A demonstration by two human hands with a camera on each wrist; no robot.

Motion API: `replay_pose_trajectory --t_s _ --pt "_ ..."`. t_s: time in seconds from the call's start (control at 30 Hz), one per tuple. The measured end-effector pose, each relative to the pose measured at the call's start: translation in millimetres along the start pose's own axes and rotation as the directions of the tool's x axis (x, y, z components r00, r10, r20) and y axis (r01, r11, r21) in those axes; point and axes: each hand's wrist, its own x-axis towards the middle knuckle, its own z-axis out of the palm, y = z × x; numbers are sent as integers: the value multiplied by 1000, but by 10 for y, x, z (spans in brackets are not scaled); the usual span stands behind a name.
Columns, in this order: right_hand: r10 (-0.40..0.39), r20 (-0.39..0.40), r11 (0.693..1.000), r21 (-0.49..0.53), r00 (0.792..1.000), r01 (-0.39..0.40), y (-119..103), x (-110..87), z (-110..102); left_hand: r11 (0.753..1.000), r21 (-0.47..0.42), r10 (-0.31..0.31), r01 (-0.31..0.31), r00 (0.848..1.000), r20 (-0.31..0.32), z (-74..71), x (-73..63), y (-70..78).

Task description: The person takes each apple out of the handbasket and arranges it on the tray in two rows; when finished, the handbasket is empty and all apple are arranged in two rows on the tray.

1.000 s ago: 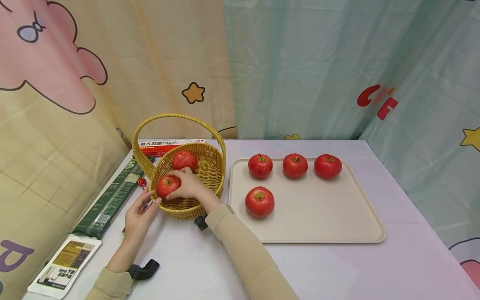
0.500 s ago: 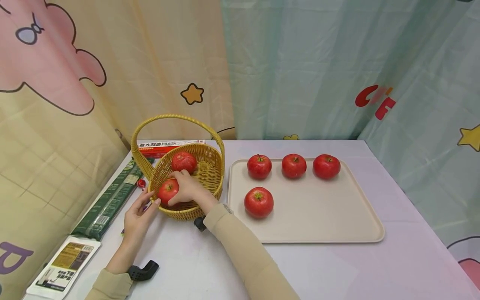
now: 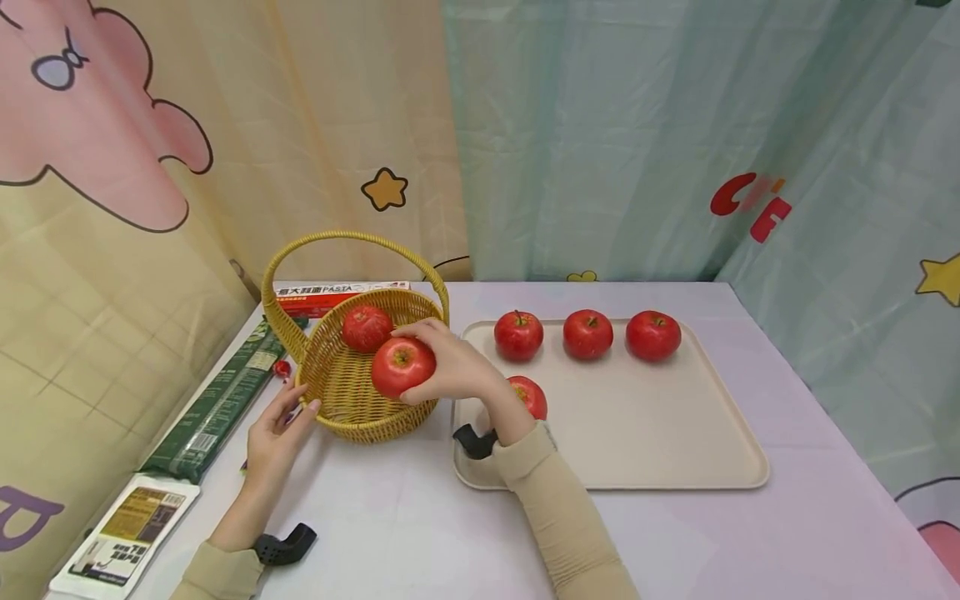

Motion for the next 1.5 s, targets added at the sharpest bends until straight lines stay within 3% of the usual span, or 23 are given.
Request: replay_pose_trajectory --t_s 0.13,0.27,0.53,0.83,1.07,1.3,1.5 --pt "-76 -39 995 64 996 78 -33 -332 -406 1000 -6 5 -5 1000 3 5 6 8" --pt "-100 -73 994 35 992 103 57 -645 -734 1000 15 -3 3 1000 7 -1 8 9" --pt "15 -96 999 -34 995 -18 407 -1155 -1136 1000 17 -2 2 1000 14 -11 6 3" --pt "171 11 982 -80 985 -169 948 -1520 -1183 1000 28 -4 4 1000 6 -11 -4 8" --pt "268 41 959 -107 963 -262 1176 -1707 -1181 1000 24 -5 5 1000 1 -6 -15 13" --pt "294 78 954 -87 952 -288 1194 -1750 -1230 1000 14 -1 1 1000 3 -6 -11 12" --pt "340 115 935 -146 933 -322 1022 -1683 -1300 1000 18 19 -19 1000 0 0 -9 7"
